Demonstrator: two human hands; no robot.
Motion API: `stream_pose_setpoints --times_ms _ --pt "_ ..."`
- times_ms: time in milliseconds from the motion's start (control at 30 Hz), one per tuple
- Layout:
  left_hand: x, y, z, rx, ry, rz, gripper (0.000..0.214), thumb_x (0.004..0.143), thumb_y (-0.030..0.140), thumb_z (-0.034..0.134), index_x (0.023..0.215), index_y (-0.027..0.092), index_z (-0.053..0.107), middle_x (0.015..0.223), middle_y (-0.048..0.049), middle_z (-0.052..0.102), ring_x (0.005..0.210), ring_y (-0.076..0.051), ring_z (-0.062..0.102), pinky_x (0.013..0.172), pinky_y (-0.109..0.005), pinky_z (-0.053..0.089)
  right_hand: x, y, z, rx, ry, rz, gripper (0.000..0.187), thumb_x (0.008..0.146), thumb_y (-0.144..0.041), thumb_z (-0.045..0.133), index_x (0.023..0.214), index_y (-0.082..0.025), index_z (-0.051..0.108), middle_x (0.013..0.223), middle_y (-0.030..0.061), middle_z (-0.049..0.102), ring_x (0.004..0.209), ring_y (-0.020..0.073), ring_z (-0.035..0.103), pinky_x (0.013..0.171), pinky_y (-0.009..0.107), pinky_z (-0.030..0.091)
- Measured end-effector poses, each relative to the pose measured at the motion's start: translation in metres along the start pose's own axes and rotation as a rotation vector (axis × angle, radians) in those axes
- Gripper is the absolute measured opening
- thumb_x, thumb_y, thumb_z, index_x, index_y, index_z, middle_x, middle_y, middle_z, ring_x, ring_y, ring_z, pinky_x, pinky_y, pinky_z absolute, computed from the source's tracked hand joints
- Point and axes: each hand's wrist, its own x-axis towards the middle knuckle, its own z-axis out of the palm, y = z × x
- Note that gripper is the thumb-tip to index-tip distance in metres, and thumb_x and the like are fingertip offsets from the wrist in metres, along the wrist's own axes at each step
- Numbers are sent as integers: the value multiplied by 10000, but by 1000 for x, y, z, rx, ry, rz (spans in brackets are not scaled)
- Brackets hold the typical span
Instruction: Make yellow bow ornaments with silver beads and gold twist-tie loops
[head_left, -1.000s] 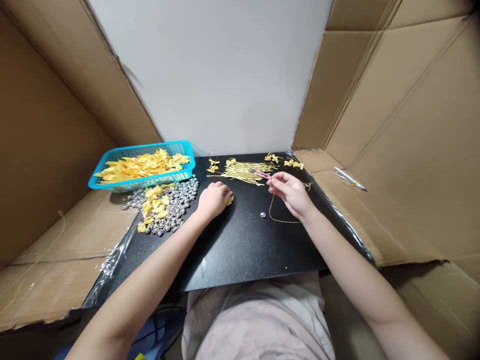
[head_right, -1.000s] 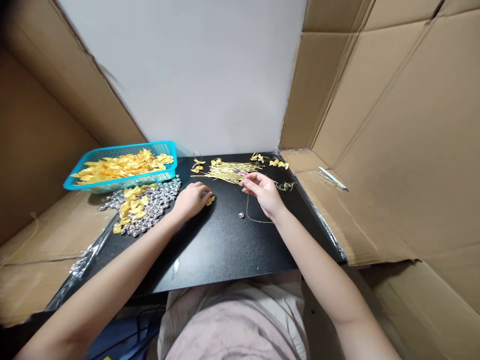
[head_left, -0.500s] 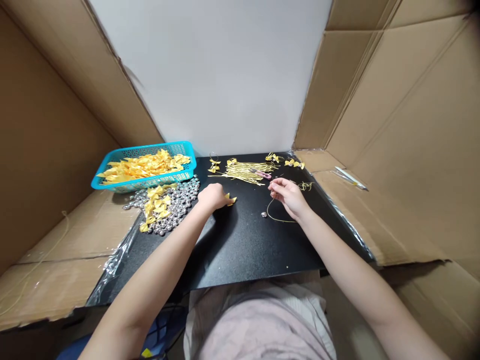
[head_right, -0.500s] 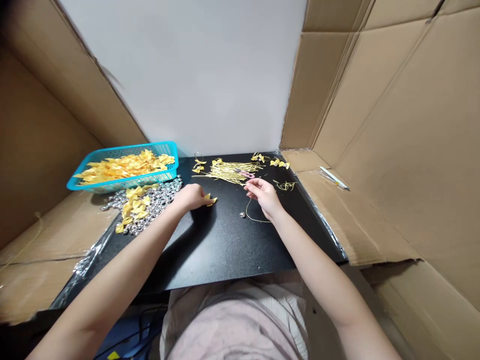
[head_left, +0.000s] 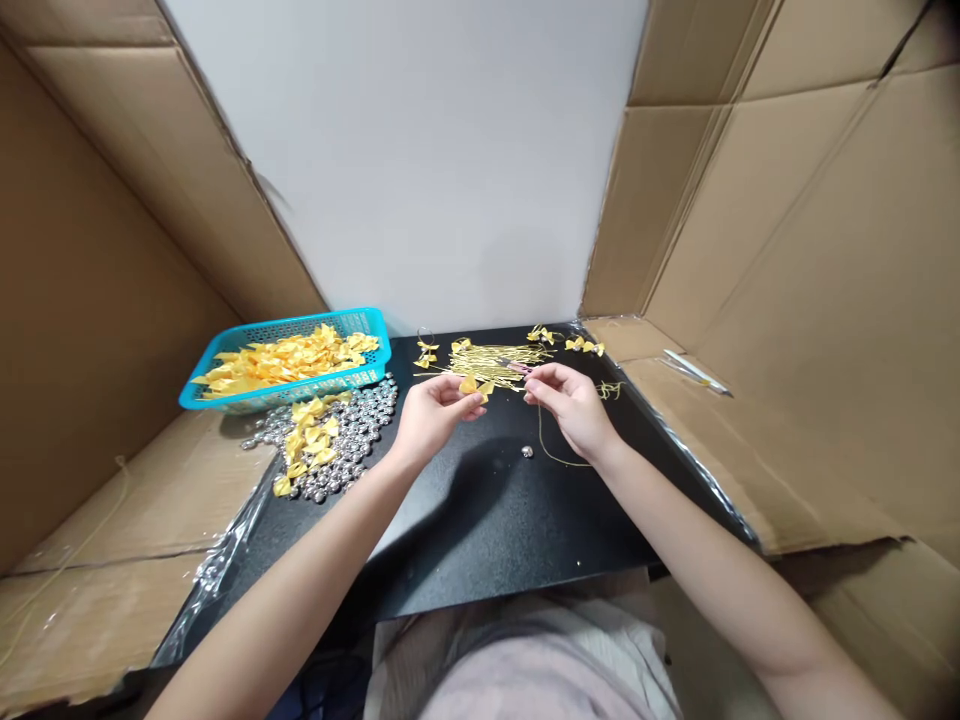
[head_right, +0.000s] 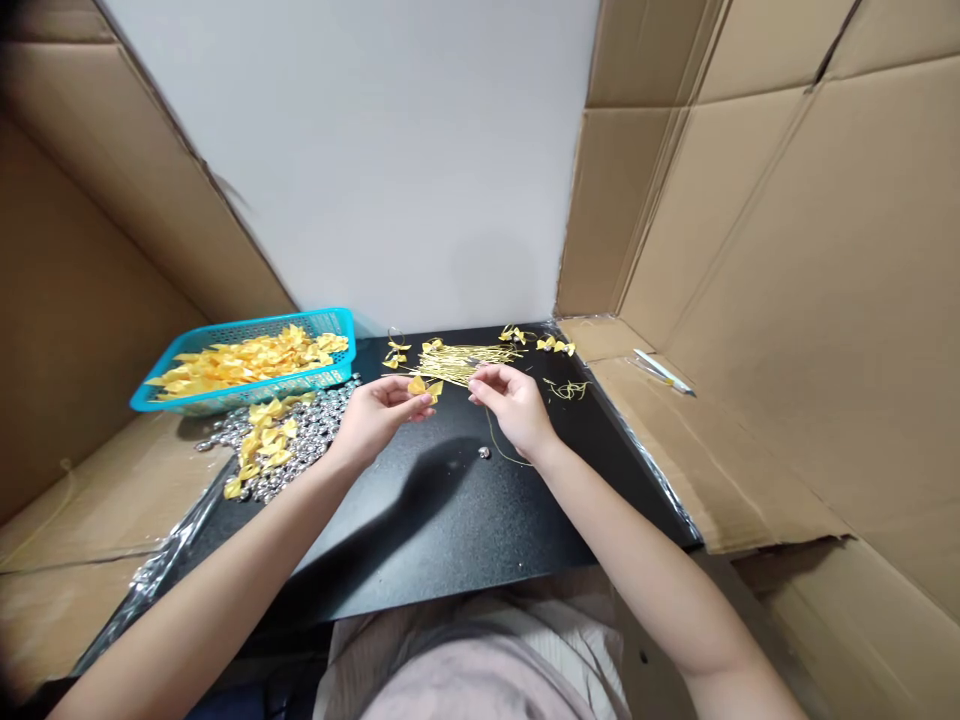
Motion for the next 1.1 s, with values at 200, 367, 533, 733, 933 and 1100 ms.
stream_pose_setpoints --times_ms 200,367,533,733,933,1100 --pt "-18 17 7 -127 -8 20 394 642 285 815 842 180 493 644 16 707 572 -153 705 586 -248 550 -8 -17 22 -37 -103 -19 312 608 -394 825 716 -175 631 660 -27 597 592 91 558 614 268 540" --pt "-17 24 10 -166 -46 14 381 670 292 799 728 188 437 599 26 694 529 -112 667 544 -200 516 -7 -17 29 -72 -255 -12 183 766 -318 710 782 -185 584 681 -19 617 626 104 617 574 241 533" --pt "-8 -6 11 -202 -72 -115 347 651 285 811 672 164 487 567 11 680 525 -105 648 548 -201 513 -1 11 23 -100 -234 66 156 804 -205 633 896 -209 507 674 -45 604 615 97 630 555 218 502" --pt "10 -49 14 -226 -46 -264 269 666 258 795 685 146 550 615 2 695 553 -96 654 576 -194 521 12 45 10 -153 -187 86 200 783 -182 614 814 -216 420 662 -78 522 568 72 557 559 218 457" --pt "22 -63 15 -212 -5 -316 260 705 208 752 675 169 497 604 33 670 524 -73 625 534 -164 492 22 64 -1 -158 -162 173 252 756 -140 593 722 -217 355 627 -81 459 522 67 465 515 213 381" --pt "23 -58 15 -179 -7 -340 250 733 180 715 664 175 475 535 55 620 474 -55 572 504 -148 469 23 66 -2 -78 -207 213 272 758 -90 549 696 -226 323 587 -86 429 489 66 407 491 215 343"
